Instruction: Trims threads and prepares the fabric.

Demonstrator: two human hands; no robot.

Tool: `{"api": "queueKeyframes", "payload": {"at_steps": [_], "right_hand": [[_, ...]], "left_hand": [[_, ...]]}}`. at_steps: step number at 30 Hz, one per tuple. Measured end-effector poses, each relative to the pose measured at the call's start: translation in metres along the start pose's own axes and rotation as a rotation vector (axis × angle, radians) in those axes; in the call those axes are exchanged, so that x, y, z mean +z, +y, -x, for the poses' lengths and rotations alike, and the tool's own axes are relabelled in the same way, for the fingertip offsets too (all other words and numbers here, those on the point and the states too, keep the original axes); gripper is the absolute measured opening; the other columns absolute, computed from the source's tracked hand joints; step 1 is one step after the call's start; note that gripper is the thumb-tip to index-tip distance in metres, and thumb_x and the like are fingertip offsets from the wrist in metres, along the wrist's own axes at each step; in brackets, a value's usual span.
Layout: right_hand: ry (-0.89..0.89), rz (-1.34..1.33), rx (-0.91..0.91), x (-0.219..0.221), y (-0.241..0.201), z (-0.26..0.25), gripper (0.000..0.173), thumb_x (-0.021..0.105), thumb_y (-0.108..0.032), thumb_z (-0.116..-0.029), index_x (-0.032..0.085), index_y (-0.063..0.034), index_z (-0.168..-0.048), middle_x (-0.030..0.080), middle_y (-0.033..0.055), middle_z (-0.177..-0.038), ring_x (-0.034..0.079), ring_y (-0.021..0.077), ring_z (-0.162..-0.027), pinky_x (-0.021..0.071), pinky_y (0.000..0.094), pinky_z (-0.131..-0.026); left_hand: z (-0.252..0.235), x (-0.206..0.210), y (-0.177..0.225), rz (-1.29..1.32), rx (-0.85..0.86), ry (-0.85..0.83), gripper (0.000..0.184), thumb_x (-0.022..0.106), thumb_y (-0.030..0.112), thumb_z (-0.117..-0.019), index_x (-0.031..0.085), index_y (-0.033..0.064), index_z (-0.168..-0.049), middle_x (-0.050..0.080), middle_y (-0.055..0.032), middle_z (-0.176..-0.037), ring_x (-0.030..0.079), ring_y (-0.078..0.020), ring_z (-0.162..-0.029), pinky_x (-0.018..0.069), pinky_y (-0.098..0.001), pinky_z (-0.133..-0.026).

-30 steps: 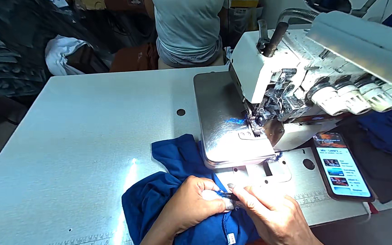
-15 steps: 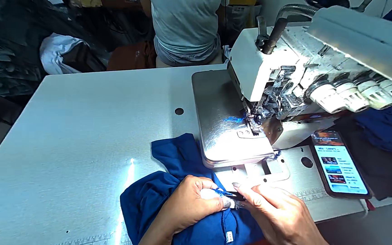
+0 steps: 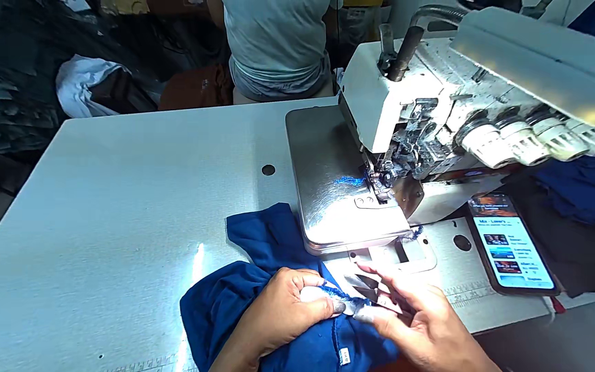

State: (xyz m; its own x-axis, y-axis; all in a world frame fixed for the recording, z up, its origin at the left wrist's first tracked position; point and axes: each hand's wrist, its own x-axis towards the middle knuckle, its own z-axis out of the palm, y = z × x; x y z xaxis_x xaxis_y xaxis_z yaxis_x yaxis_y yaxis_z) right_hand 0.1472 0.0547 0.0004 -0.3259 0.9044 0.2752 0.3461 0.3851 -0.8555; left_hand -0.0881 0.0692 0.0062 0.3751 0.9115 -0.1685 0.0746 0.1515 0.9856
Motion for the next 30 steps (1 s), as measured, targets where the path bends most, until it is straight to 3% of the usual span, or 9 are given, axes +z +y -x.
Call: {"api": "queueKeyframes", "payload": {"at_steps": [2, 4, 5, 8, 10, 13, 30], "right_hand": [[-0.052, -0.003, 0.056, 0.001, 0.003, 0.003, 0.028, 0.07, -0.03, -0.0916, 0.075, -0.0086, -0.109, 0.065, -0.0052, -0.076, 0.051, -0.0052, -0.062, 0.0436, 0.0138, -0.056], [-0.043, -0.039, 0.084, 0.006, 0.004, 0.004, 0.016, 0.068, -0.02, -0.0878, 0.074, -0.0069, -0.095, 0.066, -0.0042, -0.074, 0.054, -0.0061, -0.063, 0.0444, 0.012, -0.057], [-0.022, -0.048, 0.095, 0.008, 0.004, 0.004, 0.017, 0.068, -0.019, -0.0875, 0.073, -0.006, -0.096, 0.066, -0.0043, -0.075, 0.055, -0.0063, -0.065, 0.0453, 0.0117, -0.058], [0.033, 0.149, -0.006, 0.008, 0.003, 0.006, 0.043, 0.065, -0.042, -0.0981, 0.069, -0.0102, -0.127, 0.068, -0.0019, -0.087, 0.059, 0.001, -0.072, 0.051, 0.02, -0.064], [0.087, 0.332, -0.125, 0.005, 0.003, 0.009, 0.035, 0.057, -0.037, -0.1032, 0.071, -0.0142, -0.125, 0.073, 0.0017, -0.091, 0.066, 0.0069, -0.075, 0.0541, 0.0246, -0.065], [0.136, 0.492, -0.208, 0.004, 0.002, 0.011, 0.029, 0.056, -0.03, -0.1025, 0.074, -0.0188, -0.123, 0.065, 0.0023, -0.08, 0.061, 0.0117, -0.069, 0.0495, 0.0259, -0.06], [0.135, 0.52, -0.292, 0.012, 0.003, 0.003, 0.025, 0.055, -0.024, -0.1037, 0.075, -0.0185, -0.118, 0.066, 0.0009, -0.08, 0.061, 0.0109, -0.071, 0.0477, 0.0243, -0.061]], "left_hand": [[0.0, 0.0, -0.001, 0.003, 0.012, -0.004, 0.006, 0.077, 0.017, -0.0833, 0.076, 0.0121, -0.079, 0.07, 0.0088, -0.078, 0.063, 0.0046, -0.071, 0.0512, -0.0138, -0.064], [0.0, 0.001, -0.001, 0.001, 0.02, 0.007, 0.006, 0.077, 0.018, -0.0836, 0.076, 0.012, -0.081, 0.07, 0.0088, -0.076, 0.063, 0.0045, -0.07, 0.0515, -0.014, -0.063], [0.0, 0.001, -0.001, 0.008, 0.018, 0.017, 0.006, 0.077, 0.017, -0.0838, 0.076, 0.0117, -0.081, 0.071, 0.0083, -0.076, 0.064, 0.0041, -0.07, 0.0522, -0.0145, -0.063], [0.001, 0.004, 0.002, 0.042, -0.019, 0.092, 0.008, 0.078, 0.015, -0.0816, 0.073, 0.0133, -0.076, 0.068, 0.0083, -0.068, 0.062, 0.003, -0.063, 0.051, -0.0156, -0.058], [0.0, 0.005, 0.002, 0.056, -0.025, 0.123, 0.011, 0.079, 0.016, -0.0806, 0.072, 0.0138, -0.073, 0.066, 0.0082, -0.065, 0.061, 0.0028, -0.059, 0.0494, -0.0157, -0.055], [0.0, 0.006, 0.003, 0.055, -0.031, 0.135, 0.013, 0.08, 0.016, -0.0794, 0.07, 0.0141, -0.07, 0.065, 0.0081, -0.062, 0.059, 0.0027, -0.057, 0.0482, -0.0157, -0.053], [0.0, 0.004, -0.001, 0.052, -0.001, 0.099, 0.017, 0.082, 0.017, -0.0793, 0.069, 0.0146, -0.069, 0.063, 0.0092, -0.061, 0.056, 0.0042, -0.056, 0.0449, -0.014, -0.052]]}}
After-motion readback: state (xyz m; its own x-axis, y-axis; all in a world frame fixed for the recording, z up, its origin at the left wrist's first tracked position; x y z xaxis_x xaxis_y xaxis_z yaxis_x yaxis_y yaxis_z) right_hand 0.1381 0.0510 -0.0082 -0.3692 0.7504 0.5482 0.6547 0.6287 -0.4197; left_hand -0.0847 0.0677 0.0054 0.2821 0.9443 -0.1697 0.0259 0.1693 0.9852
